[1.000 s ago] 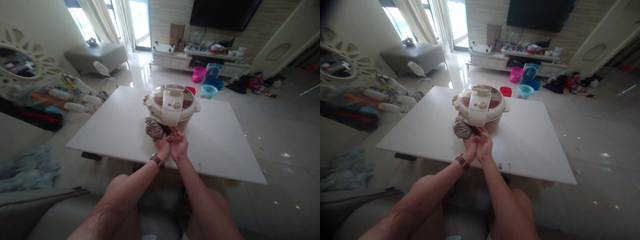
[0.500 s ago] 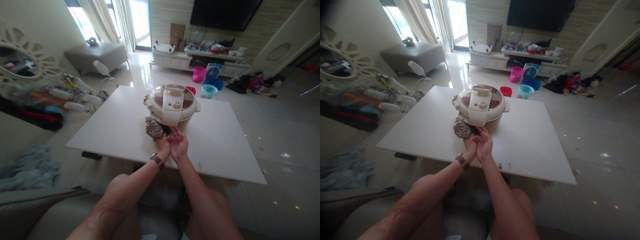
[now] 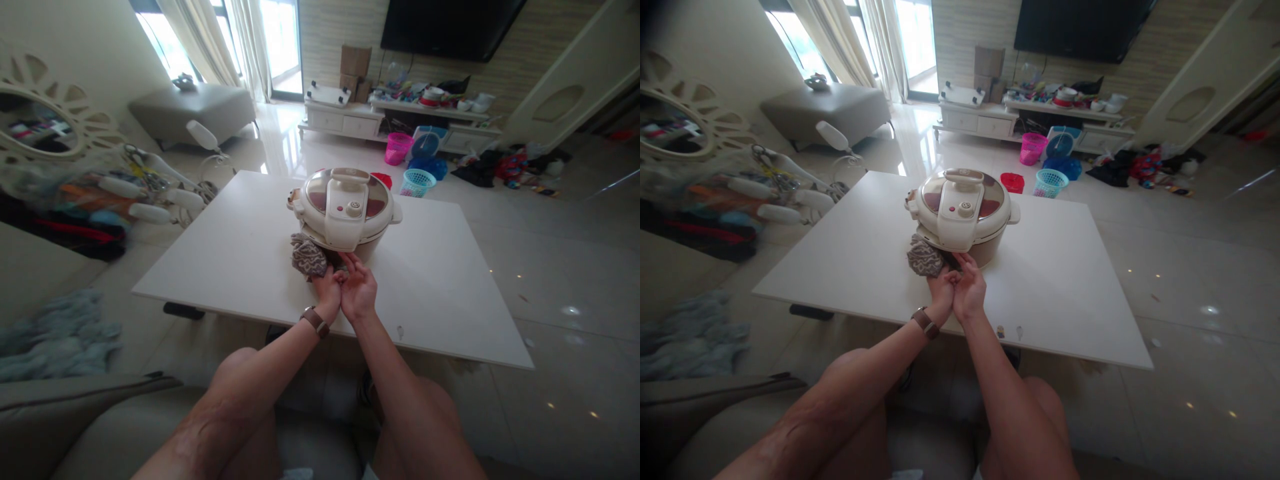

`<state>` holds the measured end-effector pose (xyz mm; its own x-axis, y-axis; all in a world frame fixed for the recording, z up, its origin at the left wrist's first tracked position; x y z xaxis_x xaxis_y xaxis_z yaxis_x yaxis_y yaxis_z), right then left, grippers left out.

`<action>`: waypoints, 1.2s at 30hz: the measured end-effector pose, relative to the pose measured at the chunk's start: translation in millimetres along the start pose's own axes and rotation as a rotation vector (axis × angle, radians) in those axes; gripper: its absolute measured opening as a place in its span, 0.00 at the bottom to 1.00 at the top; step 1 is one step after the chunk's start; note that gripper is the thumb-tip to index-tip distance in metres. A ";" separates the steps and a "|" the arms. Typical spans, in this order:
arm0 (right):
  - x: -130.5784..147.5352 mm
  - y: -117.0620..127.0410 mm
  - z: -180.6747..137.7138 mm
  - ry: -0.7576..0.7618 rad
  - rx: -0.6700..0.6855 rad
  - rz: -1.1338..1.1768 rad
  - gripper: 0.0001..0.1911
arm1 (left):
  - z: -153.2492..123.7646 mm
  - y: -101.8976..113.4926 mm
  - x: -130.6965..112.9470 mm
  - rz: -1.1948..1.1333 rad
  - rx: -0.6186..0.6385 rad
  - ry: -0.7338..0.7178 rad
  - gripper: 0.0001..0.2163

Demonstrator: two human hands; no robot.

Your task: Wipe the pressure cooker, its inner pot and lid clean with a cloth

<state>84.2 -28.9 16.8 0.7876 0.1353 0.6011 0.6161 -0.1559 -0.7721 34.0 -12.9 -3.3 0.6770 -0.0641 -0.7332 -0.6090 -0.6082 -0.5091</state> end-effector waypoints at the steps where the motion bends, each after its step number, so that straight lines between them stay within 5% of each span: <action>1: 0.0 0.1 0.0 0.001 0.000 -0.002 0.14 | 0.3 0.4 0.3 0.002 0.004 -0.002 0.14; 36: -1.6 2.8 1.4 0.023 0.024 -0.022 0.13 | -2.2 -0.1 -0.9 0.009 -0.013 -0.020 0.13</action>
<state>84.7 -28.2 13.4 0.7743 0.1156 0.6222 0.6328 -0.1291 -0.7635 34.4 -14.6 -1.6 0.6631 -0.0534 -0.7466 -0.6091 -0.6183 -0.4968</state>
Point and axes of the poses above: each hand's wrist, its own z-axis towards the middle knuckle, its own y-axis out of the back of the hand, x = y × z, the point moved 1 cm from there along z, towards the middle knuckle
